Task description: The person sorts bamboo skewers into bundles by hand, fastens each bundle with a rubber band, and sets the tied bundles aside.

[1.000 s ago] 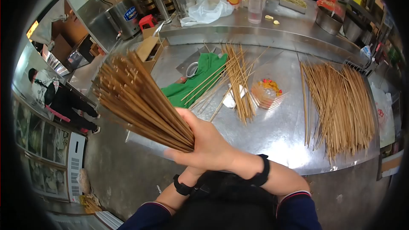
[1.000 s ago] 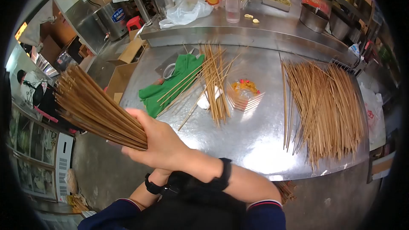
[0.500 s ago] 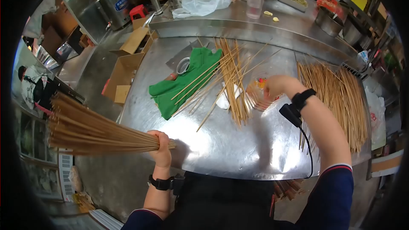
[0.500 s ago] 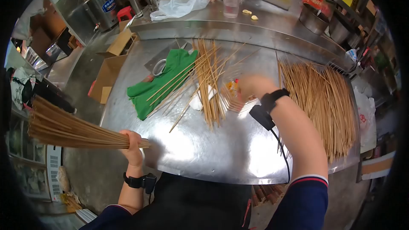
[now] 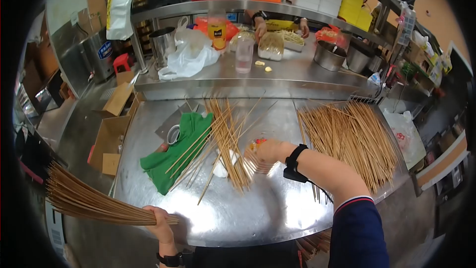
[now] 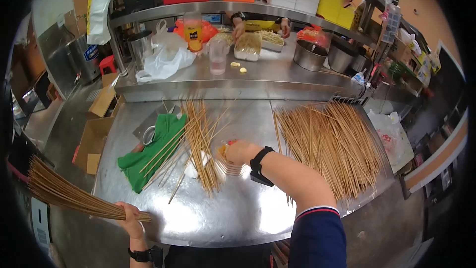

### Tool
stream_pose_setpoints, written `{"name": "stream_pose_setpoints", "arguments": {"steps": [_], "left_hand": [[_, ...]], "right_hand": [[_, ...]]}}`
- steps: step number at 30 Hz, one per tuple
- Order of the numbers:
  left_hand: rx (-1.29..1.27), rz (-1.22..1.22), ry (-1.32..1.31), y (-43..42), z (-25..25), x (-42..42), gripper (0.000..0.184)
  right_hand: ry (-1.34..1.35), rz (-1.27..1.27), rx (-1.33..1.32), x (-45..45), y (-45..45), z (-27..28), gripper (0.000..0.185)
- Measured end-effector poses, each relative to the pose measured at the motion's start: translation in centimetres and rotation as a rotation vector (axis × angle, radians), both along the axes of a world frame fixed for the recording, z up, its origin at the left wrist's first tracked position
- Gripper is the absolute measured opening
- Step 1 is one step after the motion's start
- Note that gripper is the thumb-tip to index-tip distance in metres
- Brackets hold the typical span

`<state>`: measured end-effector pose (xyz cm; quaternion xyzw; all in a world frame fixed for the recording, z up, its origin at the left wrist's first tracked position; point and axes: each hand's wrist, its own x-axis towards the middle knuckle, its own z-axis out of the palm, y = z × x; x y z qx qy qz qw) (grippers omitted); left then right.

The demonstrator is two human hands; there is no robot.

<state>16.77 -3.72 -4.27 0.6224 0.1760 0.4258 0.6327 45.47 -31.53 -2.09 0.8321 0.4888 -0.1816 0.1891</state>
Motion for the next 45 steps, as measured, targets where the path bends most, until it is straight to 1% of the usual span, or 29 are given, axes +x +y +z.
{"name": "stream_pose_setpoints", "arguments": {"steps": [1,3,4,6,7,9,10,12,16,18,19,21,22,24,25,27,28,30,31,33,35,37,39,43,45], "left_hand": [[-0.014,0.003,0.013,-0.1,0.1,0.0,0.007],[-0.027,0.000,0.031,-0.1,0.0,0.1,0.007],[-0.027,-0.002,0.028,-0.2,0.0,0.1,0.007],[-0.048,0.009,0.023,-0.2,0.1,0.2,0.008],[-0.048,-0.005,0.023,-0.3,0.2,0.3,0.008],[-0.066,0.005,-0.011,-0.4,0.5,0.3,0.008],[-0.067,-0.003,-0.017,-0.5,0.6,0.4,0.008],[-0.080,-0.009,0.004,-0.4,0.5,0.4,0.007],[-0.039,-0.017,0.012,-0.3,0.2,0.3,0.008],[-0.029,-0.020,0.000,-0.2,0.2,0.2,0.008],[-0.028,-0.021,-0.003,-0.2,0.2,0.3,0.008],[-0.055,0.001,-0.006,-0.3,0.2,0.3,0.008],[-0.052,0.005,-0.010,-0.3,0.4,0.3,0.008],[-0.008,0.013,0.034,-0.4,0.4,0.3,0.008],[-0.013,0.023,0.032,-0.6,0.5,0.3,0.008],[-0.049,0.015,0.064,-0.5,0.8,0.2,0.008],[-0.045,0.023,0.067,-0.4,0.7,0.3,0.008],[-0.048,0.021,-0.001,-0.2,0.3,0.2,0.009],[-0.056,0.022,0.013,-0.5,0.8,0.1,0.009],[-0.049,0.029,-0.002,-0.7,1.1,0.1,0.009],[-0.038,-0.002,-0.019,-0.1,0.3,0.2,0.009],[-0.038,0.003,-0.022,-0.2,0.6,0.2,0.009],[-0.038,-0.007,-0.010,-0.4,0.6,0.1,0.009],[-0.014,-0.007,-0.005,0.0,0.1,0.1,0.009],[-0.019,-0.019,-0.006,0.0,0.1,0.0,0.009]], "right_hand": [[-0.010,-0.005,0.004,-0.1,-0.1,0.6,0.018],[0.090,-0.068,0.036,-0.5,-0.4,1.8,0.018],[0.086,-0.070,0.036,-0.3,-0.4,2.1,0.018],[0.200,-0.325,0.025,0.3,-0.6,2.9,0.019],[0.199,-0.339,0.028,0.4,-0.9,3.3,0.019],[0.175,-0.355,0.262,0.6,-1.5,3.8,0.017],[0.168,-0.362,0.263,0.6,-1.8,3.8,0.017],[0.154,-0.354,0.474,0.2,-2.2,3.7,0.020],[0.176,-0.382,0.421,-0.5,-2.0,5.2,0.018],[0.108,-0.447,0.464,-1.5,-1.7,6.0,0.015],[0.106,-0.447,0.466,-1.6,-1.7,6.0,0.015],[-0.065,-0.409,0.463,-2.1,-1.6,6.0,0.012],[-0.067,-0.404,0.467,-2.3,-1.5,5.9,0.012],[-0.128,-0.467,0.740,-2.5,-1.6,5.4,0.012],[-0.128,-0.457,0.737,-2.3,-1.6,5.1,0.012],[-0.146,-0.540,0.593,-2.3,-1.5,4.6,0.013],[-0.140,-0.533,0.596,-2.4,-1.6,4.7,0.013],[-0.065,-0.654,0.736,-2.4,-2.1,5.3,0.015],[-0.049,-0.633,0.733,-2.5,-2.2,5.3,0.015],[-0.020,-0.733,0.782,-2.3,-2.5,5.8,0.021],[0.004,-0.740,0.806,-2.4,-2.6,5.9,0.024],[0.016,-0.756,0.823,-2.1,-2.7,6.2,0.028],[0.007,-0.743,0.673,-1.9,-3.0,5.6,0.030],[0.083,-0.776,0.703,-0.5,-3.3,3.9,0.029],[0.057,-0.699,0.636,-0.6,-3.4,3.8,0.027]]}}
